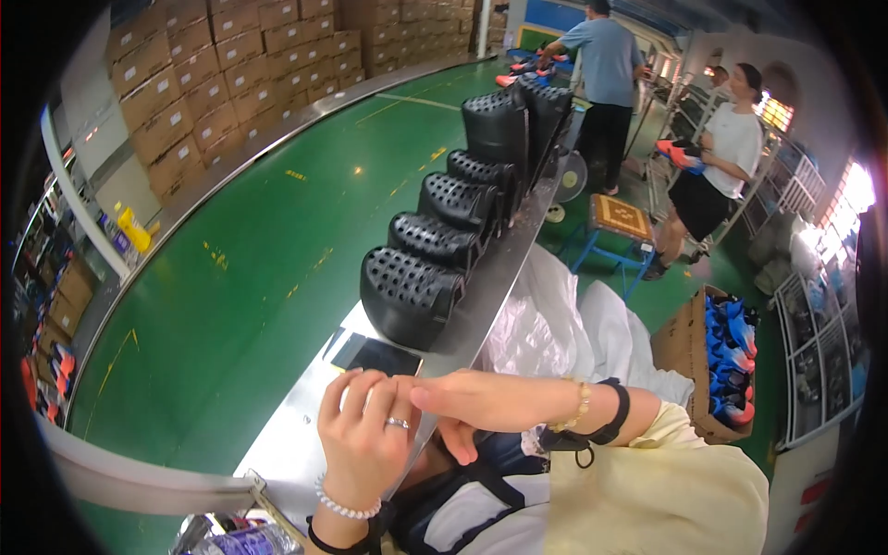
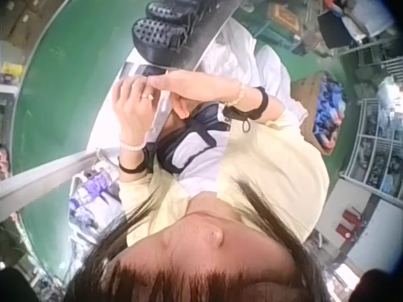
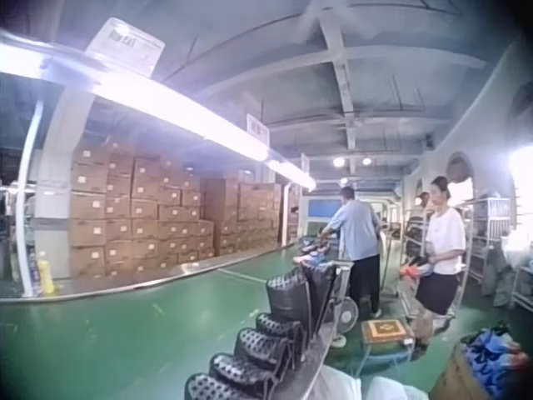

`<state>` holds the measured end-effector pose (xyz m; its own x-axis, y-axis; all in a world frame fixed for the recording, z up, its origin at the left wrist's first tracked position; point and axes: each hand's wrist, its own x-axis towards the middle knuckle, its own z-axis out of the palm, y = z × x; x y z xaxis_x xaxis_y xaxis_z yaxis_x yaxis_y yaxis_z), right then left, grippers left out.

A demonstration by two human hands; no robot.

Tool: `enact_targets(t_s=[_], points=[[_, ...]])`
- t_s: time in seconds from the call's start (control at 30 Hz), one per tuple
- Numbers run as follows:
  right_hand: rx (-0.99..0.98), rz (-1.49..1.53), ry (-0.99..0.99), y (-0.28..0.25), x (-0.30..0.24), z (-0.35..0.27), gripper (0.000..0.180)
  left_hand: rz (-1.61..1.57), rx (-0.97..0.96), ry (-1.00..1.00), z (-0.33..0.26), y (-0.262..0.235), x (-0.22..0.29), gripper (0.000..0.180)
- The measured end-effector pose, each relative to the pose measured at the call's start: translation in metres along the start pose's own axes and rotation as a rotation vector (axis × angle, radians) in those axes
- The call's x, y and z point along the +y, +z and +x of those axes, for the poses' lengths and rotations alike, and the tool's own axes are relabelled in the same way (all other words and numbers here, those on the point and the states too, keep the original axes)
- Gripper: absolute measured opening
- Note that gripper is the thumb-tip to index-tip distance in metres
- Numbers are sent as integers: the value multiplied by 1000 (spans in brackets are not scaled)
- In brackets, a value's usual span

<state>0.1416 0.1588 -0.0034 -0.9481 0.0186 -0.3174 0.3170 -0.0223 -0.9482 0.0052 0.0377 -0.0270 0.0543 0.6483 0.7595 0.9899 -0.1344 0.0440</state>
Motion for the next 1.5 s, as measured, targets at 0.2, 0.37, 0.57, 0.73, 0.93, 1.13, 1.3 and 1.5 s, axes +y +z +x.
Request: enact_targets(t_s=[0.2, 0.37, 0.57, 0.73, 0.93, 1.13, 1.3, 1.5], points=[[-63, 13, -115, 6, -13, -11, 82, -268, 188, -199, 3, -16, -10, 27], [-119, 80, -196, 8, -15, -10, 77, -276, 146, -160, 1, -24, -10, 26], [-75, -99, -180, 12, -21, -10, 74, -189, 125, -96, 1, -25, -6, 26], [-22, -178, -160, 15, -21, -9, 74, -26, 100, -58, 0, -25, 0, 22], [12, -159, -149, 16, -18, -4, 75, 121, 38, 17, -5, -19, 3, 21], [40, -203, -117, 16, -19, -2, 78, 112, 41, 31, -4, -18, 0, 21], [65, -372, -166, 18, -20, 1, 81, 100, 122, 17, -3, -21, -6, 19], [-5, -317, -296, 21, -20, -7, 74, -188, 249, -180, -2, -30, -21, 27]])
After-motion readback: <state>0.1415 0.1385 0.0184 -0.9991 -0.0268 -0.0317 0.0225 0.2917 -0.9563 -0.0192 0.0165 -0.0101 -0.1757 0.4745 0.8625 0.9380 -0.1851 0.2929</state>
